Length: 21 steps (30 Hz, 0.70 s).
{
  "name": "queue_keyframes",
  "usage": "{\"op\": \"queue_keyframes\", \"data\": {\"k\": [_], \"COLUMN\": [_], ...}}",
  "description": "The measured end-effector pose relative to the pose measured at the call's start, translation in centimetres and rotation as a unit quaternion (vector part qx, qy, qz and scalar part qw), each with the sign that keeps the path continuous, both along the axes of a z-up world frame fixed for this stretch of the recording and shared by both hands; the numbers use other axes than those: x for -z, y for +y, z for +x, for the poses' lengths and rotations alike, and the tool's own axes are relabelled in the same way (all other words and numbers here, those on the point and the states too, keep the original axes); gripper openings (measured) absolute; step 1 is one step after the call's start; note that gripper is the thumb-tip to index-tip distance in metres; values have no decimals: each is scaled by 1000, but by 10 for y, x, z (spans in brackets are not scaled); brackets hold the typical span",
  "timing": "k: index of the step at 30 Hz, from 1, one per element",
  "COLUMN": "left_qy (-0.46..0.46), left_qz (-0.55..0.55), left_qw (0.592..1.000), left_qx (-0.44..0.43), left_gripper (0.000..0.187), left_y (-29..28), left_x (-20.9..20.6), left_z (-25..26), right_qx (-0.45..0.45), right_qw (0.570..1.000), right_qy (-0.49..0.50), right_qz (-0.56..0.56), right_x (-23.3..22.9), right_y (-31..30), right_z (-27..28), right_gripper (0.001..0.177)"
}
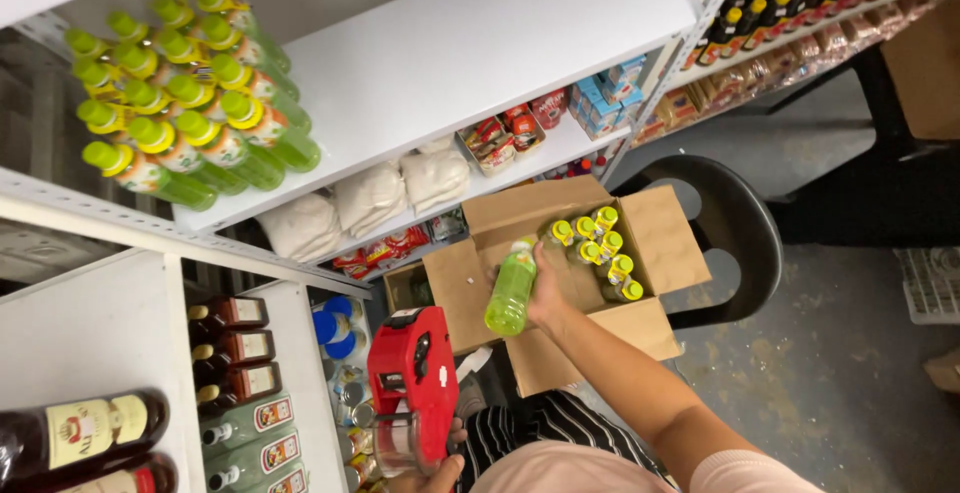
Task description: The person takes green bottles from a cardboard box and places them onto a white shelf. They use a red handheld device to scan the bottles before arranging them in rows on the shelf.
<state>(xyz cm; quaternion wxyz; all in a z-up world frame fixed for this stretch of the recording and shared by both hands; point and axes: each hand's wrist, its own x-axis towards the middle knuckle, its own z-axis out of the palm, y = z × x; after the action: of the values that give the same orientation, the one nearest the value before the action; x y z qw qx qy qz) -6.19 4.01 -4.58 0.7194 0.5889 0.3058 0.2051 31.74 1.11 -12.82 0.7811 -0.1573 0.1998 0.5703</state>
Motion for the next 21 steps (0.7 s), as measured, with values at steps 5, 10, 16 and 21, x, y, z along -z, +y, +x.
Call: {"op": "queue_keyframes", "data": {"k": [5, 10, 16, 21], "left_qy": [49, 113, 153, 146], "left_qz": [37, 19, 106, 362], "left_qw": [998, 993, 982, 919], "left_qx": [31, -2, -4, 60], "left_gripper": [60, 53, 35, 19], "left_y": [0, 3, 15, 24], "left_x": [-18, -69, -107, -101], "left_z": [2, 21, 35, 40], "right_qx": [-58, -245, -239, -124], "right_qw": [998, 968, 956, 939], "right_qy": [3, 31, -164, -306], "right_qz": [-30, -42, -54, -94], "right_x": [-20, -80, -116, -139], "right_y": [14, 26, 52, 67], "right_z": [-44, -72, -80, -79], "right_gripper": [91, 104, 93, 85]}}
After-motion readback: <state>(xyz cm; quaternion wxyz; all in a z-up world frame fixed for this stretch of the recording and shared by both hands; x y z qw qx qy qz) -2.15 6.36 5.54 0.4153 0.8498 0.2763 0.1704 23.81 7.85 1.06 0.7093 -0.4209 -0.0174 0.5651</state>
